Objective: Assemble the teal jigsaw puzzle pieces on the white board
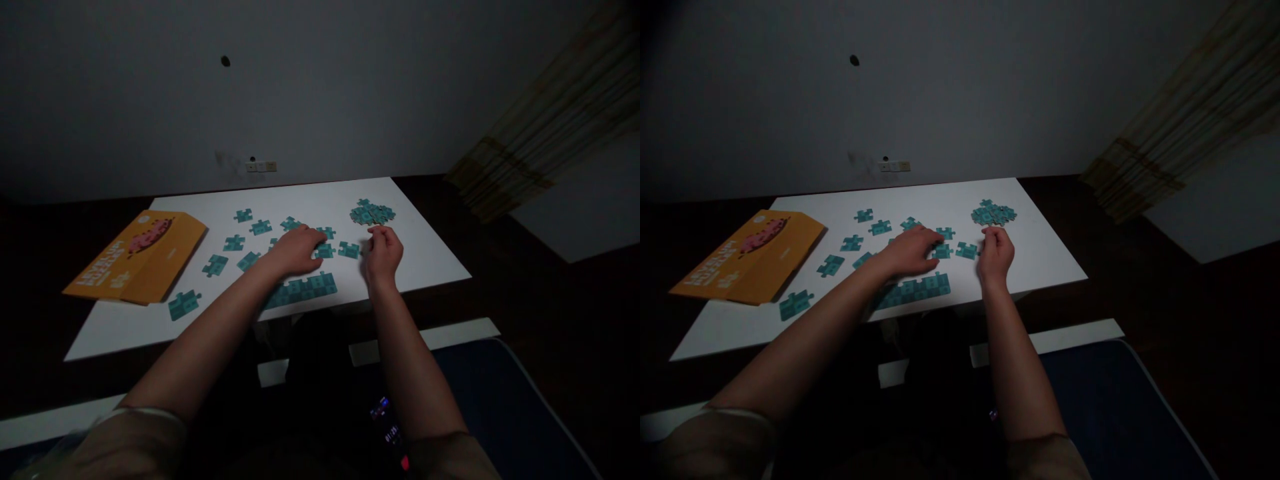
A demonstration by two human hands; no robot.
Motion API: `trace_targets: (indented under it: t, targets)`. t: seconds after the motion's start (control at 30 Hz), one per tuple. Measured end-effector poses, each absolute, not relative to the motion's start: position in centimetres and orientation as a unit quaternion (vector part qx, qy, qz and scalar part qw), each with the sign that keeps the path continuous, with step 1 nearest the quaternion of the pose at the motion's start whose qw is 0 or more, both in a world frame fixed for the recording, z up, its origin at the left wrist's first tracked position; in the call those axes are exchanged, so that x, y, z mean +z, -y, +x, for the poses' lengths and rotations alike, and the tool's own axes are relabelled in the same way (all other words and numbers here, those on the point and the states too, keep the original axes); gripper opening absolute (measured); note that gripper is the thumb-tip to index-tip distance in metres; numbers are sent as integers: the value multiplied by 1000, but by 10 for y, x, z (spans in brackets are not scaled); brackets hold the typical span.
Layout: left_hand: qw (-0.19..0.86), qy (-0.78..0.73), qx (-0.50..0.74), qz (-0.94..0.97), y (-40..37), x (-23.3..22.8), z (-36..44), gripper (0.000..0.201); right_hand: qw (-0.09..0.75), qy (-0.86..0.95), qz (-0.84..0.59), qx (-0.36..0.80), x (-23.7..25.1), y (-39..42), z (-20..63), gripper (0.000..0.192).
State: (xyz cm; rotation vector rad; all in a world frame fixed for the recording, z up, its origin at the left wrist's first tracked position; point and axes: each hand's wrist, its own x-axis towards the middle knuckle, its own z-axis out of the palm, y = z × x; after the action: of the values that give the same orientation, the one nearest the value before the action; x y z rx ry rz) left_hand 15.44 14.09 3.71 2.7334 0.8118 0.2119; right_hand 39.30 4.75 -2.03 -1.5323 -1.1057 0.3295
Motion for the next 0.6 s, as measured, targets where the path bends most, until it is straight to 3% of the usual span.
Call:
trace_targets:
  t: [0.13, 0.33, 0.6]
  targets:
    - [136, -297, 67, 943, -135, 37, 157, 54, 682, 325, -639, 145, -15, -49, 382, 25]
    - [127, -315, 43, 939, -130, 47, 155, 58, 731, 316, -585, 154, -8, -49, 376, 23]
    - [126, -270, 37, 954, -131, 46, 209, 66, 769, 279, -561, 122, -4, -45, 379, 26]
